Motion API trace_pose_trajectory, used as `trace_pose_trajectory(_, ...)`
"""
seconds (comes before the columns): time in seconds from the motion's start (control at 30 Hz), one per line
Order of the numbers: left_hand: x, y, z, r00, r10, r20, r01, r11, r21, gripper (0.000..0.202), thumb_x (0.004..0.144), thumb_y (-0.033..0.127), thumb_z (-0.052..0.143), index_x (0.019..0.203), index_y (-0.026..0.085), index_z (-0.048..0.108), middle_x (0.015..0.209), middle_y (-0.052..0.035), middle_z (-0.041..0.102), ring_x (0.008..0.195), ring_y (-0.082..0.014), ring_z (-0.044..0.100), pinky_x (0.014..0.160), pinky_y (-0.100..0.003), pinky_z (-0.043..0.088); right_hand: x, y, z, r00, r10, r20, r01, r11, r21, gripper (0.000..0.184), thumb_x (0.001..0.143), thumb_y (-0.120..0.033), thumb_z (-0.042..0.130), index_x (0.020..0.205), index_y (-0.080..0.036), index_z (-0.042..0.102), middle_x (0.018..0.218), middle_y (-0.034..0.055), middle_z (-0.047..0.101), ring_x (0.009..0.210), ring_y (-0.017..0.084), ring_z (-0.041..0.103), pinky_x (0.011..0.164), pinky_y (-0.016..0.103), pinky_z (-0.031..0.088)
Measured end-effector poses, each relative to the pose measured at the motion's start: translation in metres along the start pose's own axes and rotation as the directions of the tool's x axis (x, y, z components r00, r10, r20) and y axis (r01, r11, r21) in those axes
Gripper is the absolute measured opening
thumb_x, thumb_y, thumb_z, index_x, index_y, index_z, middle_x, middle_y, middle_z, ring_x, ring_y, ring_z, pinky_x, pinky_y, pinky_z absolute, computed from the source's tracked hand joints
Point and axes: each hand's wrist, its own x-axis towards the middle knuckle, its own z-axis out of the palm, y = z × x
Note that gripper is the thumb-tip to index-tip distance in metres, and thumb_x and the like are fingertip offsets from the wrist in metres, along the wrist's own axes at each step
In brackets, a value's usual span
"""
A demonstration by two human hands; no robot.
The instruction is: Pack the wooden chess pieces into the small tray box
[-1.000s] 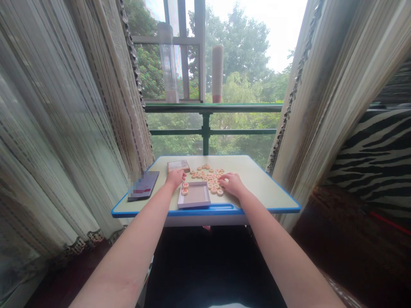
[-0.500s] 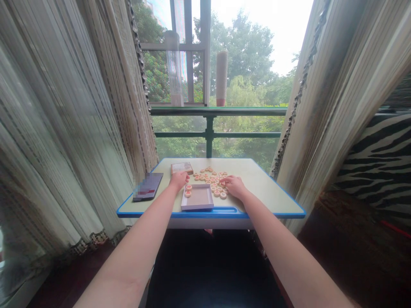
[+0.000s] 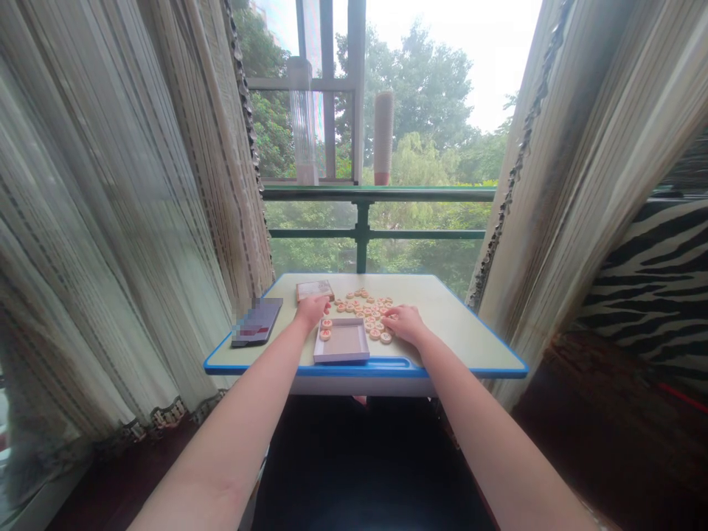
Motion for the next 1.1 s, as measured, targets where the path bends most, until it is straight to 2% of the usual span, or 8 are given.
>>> trace_pose_trajectory(0.1, -0.002, 0.002, 0.002, 1.000, 0.022, 0.003, -0.022, 1.000, -0.020, 0.028, 0.069, 0.035, 0.046, 0.058, 0.015, 0.061, 0.055, -0.0035, 0.059, 0.051, -0.0120, 0.049, 0.050, -0.023, 0.038, 0.002, -0.002, -0.001, 1.000, -0.005, -0.013, 0.006, 1.000, 0.024, 0.020, 0.073, -0.034, 0.060, 0.081, -0.021, 0.072, 0.093, 0.0068, 0.066, 0.102, 0.023, 0.051, 0.095, 0.034, 0.031)
trace_pose_trajectory(0.2, -0.004, 0.007, 0.001, 0.999, 0.053, -0.011, -0.053, 0.998, -0.038, 0.026, 0.067, 0.036, 0.048, 0.060, 0.015, 0.062, 0.058, -0.0033, 0.062, 0.056, -0.0127, 0.052, 0.054, -0.023, 0.039, 0.006, -0.010, -0.006, 0.999, -0.009, -0.040, 0.012, 0.996, 0.084, 0.022, 0.076, -0.034, 0.058, 0.085, -0.019, 0.070, 0.097, 0.0072, 0.067, 0.101, 0.022, 0.055, 0.092, 0.033, 0.035)
trace_pose_trajectory(0.33, -0.008, 0.017, -0.003, 0.994, 0.106, 0.001, -0.105, 0.988, -0.114, 0.028, 0.067, 0.039, 0.053, 0.069, 0.014, 0.065, 0.068, -0.0041, 0.065, 0.062, -0.0127, 0.054, 0.052, -0.022, 0.038, 0.010, -0.032, -0.015, 0.999, -0.038, -0.027, 0.043, 0.971, 0.234, 0.026, 0.082, -0.036, 0.052, 0.098, -0.020, 0.066, 0.096, 0.0040, 0.069, 0.084, 0.015, 0.062, 0.072, 0.025, 0.046)
trace_pose_trajectory(0.5, -0.013, 0.023, -0.008, 0.986, 0.162, 0.047, -0.149, 0.964, -0.218, 0.035, 0.065, 0.044, 0.061, 0.080, 0.013, 0.068, 0.074, -0.0063, 0.068, 0.062, -0.0128, 0.055, 0.051, -0.023, 0.039, 0.010, -0.059, -0.018, 0.996, -0.083, 0.046, 0.039, 0.801, 0.597, 0.028, 0.076, -0.037, 0.062, 0.096, -0.017, 0.065, 0.089, 0.0068, 0.070, 0.075, 0.015, 0.064, 0.054, 0.020, 0.046)
trace_pose_trajectory(0.63, -0.018, 0.025, -0.007, 0.979, 0.200, 0.032, -0.189, 0.959, -0.210, 0.044, 0.063, 0.044, 0.066, 0.093, 0.013, 0.069, 0.084, -0.0090, 0.070, 0.071, -0.0154, 0.059, 0.056, -0.024, 0.043, 0.006, -0.064, -0.013, 0.997, -0.073, 0.013, 0.043, 0.710, 0.703, 0.032, 0.076, -0.040, 0.062, 0.097, -0.017, 0.063, 0.084, 0.0063, 0.070, 0.070, 0.014, 0.064, 0.053, 0.021, 0.046)
trace_pose_trajectory(0.73, -0.023, 0.028, -0.008, 0.970, 0.226, 0.085, -0.208, 0.962, -0.179, 0.043, 0.063, 0.044, 0.068, 0.092, 0.014, 0.070, 0.088, -0.0104, 0.070, 0.077, -0.0179, 0.061, 0.062, -0.026, 0.046, 0.002, -0.059, -0.006, 0.992, -0.118, -0.039, 0.114, 0.744, 0.659, 0.029, 0.075, -0.042, 0.062, 0.090, -0.018, 0.063, 0.080, 0.0040, 0.069, 0.069, 0.014, 0.064, 0.059, 0.023, 0.047)
trace_pose_trajectory(0.9, -0.030, 0.031, -0.009, 0.951, 0.240, 0.195, -0.223, 0.969, -0.104, 0.042, 0.059, 0.046, 0.072, 0.087, 0.015, 0.073, 0.098, -0.0123, 0.069, 0.086, -0.0231, 0.062, 0.073, -0.034, 0.049, -0.005, -0.054, 0.001, 0.947, -0.290, -0.142, 0.322, 0.881, 0.348, 0.014, 0.075, -0.035, 0.063, 0.076, -0.021, 0.064, 0.074, 0.0005, 0.067, 0.070, 0.013, 0.060, 0.068, 0.025, 0.045)
trace_pose_trajectory(1.1, -0.034, 0.035, -0.012, 0.933, 0.273, 0.232, -0.243, 0.958, -0.152, 0.040, 0.060, 0.043, 0.073, 0.091, 0.018, 0.072, 0.101, -0.0110, 0.069, 0.095, -0.0234, 0.061, 0.082, -0.036, 0.047, -0.011, -0.059, 0.004, 0.932, -0.301, -0.203, 0.350, 0.895, 0.277, 0.017, 0.080, -0.039, 0.058, 0.079, -0.023, 0.063, 0.074, 0.0001, 0.066, 0.071, 0.013, 0.059, 0.068, 0.023, 0.044)
